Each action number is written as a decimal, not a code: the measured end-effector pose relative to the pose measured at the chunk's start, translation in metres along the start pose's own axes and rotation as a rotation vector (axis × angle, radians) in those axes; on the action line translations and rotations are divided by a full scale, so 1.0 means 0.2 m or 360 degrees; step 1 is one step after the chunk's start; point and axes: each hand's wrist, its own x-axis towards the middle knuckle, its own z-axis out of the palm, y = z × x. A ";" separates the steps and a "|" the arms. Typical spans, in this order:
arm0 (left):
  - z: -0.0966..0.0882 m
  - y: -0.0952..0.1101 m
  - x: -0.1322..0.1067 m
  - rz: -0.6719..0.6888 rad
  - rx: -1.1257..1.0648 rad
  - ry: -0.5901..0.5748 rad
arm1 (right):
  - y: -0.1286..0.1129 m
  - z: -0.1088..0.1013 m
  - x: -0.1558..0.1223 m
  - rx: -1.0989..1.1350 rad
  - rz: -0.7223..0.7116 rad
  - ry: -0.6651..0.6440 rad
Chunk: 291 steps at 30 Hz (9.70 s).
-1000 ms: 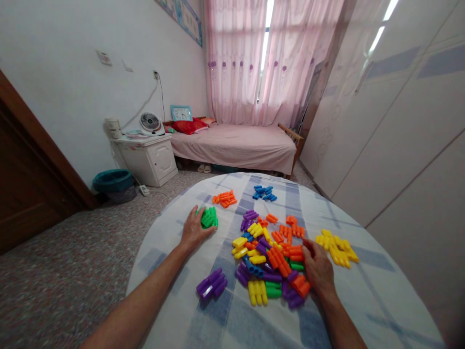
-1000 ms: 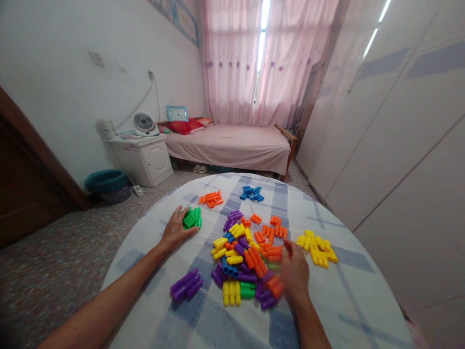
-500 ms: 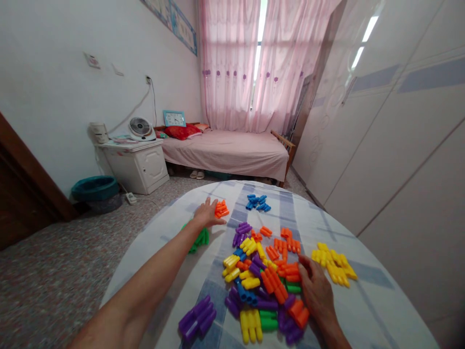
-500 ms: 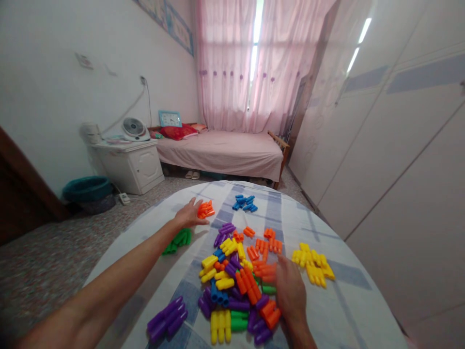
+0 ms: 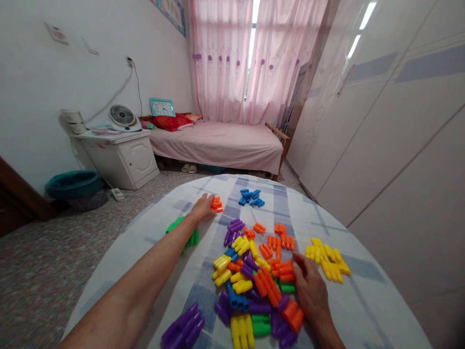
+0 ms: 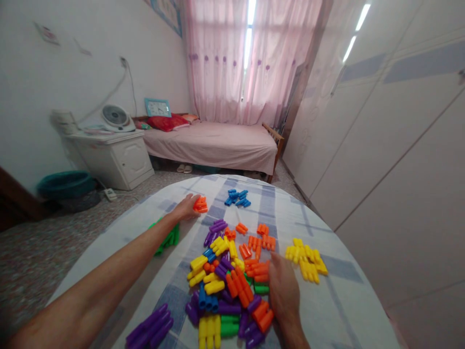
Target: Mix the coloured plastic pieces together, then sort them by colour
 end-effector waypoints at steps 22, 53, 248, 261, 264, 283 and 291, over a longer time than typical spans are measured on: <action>-0.05 0.08 -0.11 -0.0117 -0.0030 0.0288 | -0.04 -0.01 -0.01 0.0020 0.0063 -0.0011; -0.07 -0.11 -1.24 0.0173 -0.0863 -0.0164 | -0.05 0.01 -0.04 0.0055 -0.0078 0.0112; 0.00 -0.24 -0.76 -0.0398 -0.0494 0.0509 | -0.01 -0.03 -0.05 0.0158 -0.0012 0.0252; -0.04 0.32 -1.20 0.0709 -0.0853 0.0356 | 0.00 -0.02 -0.04 0.0072 -0.0072 0.0234; 0.07 0.40 -1.26 0.0777 -0.0791 0.0371 | 0.00 -0.02 -0.05 0.0072 -0.0087 0.0237; 0.26 0.57 -1.36 0.1024 -0.0376 0.0593 | 0.00 -0.02 -0.04 0.0036 -0.0127 0.0240; 0.32 0.60 -1.32 0.1001 -0.0311 0.0645 | 0.00 -0.01 -0.05 0.0020 -0.0134 0.0240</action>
